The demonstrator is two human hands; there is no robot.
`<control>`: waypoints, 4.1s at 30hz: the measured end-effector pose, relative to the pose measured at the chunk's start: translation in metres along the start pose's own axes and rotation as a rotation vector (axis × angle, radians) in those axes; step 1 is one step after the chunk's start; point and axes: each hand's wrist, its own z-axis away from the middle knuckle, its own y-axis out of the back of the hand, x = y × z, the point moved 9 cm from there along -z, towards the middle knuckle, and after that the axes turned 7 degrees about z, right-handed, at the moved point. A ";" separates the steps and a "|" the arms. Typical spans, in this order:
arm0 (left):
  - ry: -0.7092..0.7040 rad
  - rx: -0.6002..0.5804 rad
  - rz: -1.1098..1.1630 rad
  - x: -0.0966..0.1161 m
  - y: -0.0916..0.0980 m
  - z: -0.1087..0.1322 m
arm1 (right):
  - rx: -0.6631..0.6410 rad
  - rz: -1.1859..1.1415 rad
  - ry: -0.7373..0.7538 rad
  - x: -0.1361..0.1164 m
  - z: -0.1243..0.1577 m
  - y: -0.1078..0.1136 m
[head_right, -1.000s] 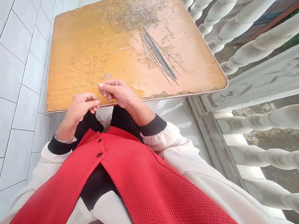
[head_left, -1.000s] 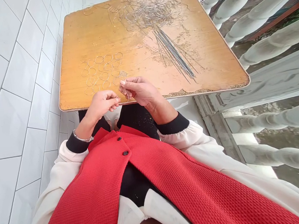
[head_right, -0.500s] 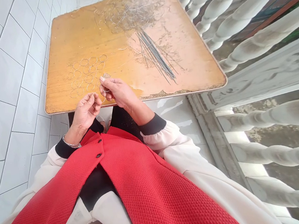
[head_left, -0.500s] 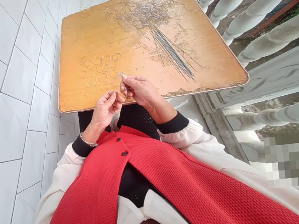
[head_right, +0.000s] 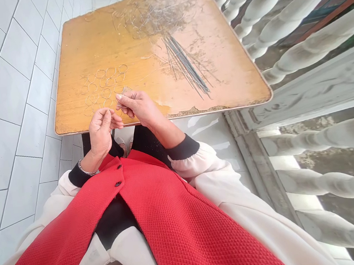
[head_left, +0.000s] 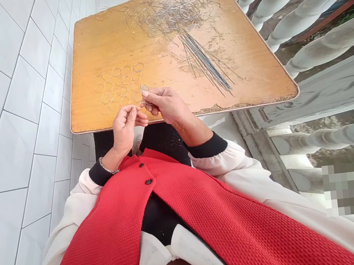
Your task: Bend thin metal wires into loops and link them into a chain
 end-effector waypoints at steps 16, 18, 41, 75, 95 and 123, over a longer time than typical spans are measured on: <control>0.301 0.080 0.072 -0.011 0.002 0.003 | 0.062 -0.020 0.018 0.003 0.012 0.003; 0.329 0.083 -0.002 -0.008 0.006 0.001 | 0.077 0.026 0.031 0.005 0.012 0.005; 0.165 0.084 -0.265 0.022 0.009 -0.028 | 0.196 0.015 0.022 0.013 0.020 0.008; 0.162 0.164 -0.227 0.017 0.013 -0.033 | 0.375 0.487 0.314 0.012 0.037 0.004; 0.117 0.189 -0.293 0.018 0.010 -0.034 | 0.395 0.866 0.495 0.017 0.034 -0.013; 0.201 0.041 -0.398 0.018 0.003 -0.035 | 0.592 0.920 0.470 0.010 0.030 -0.008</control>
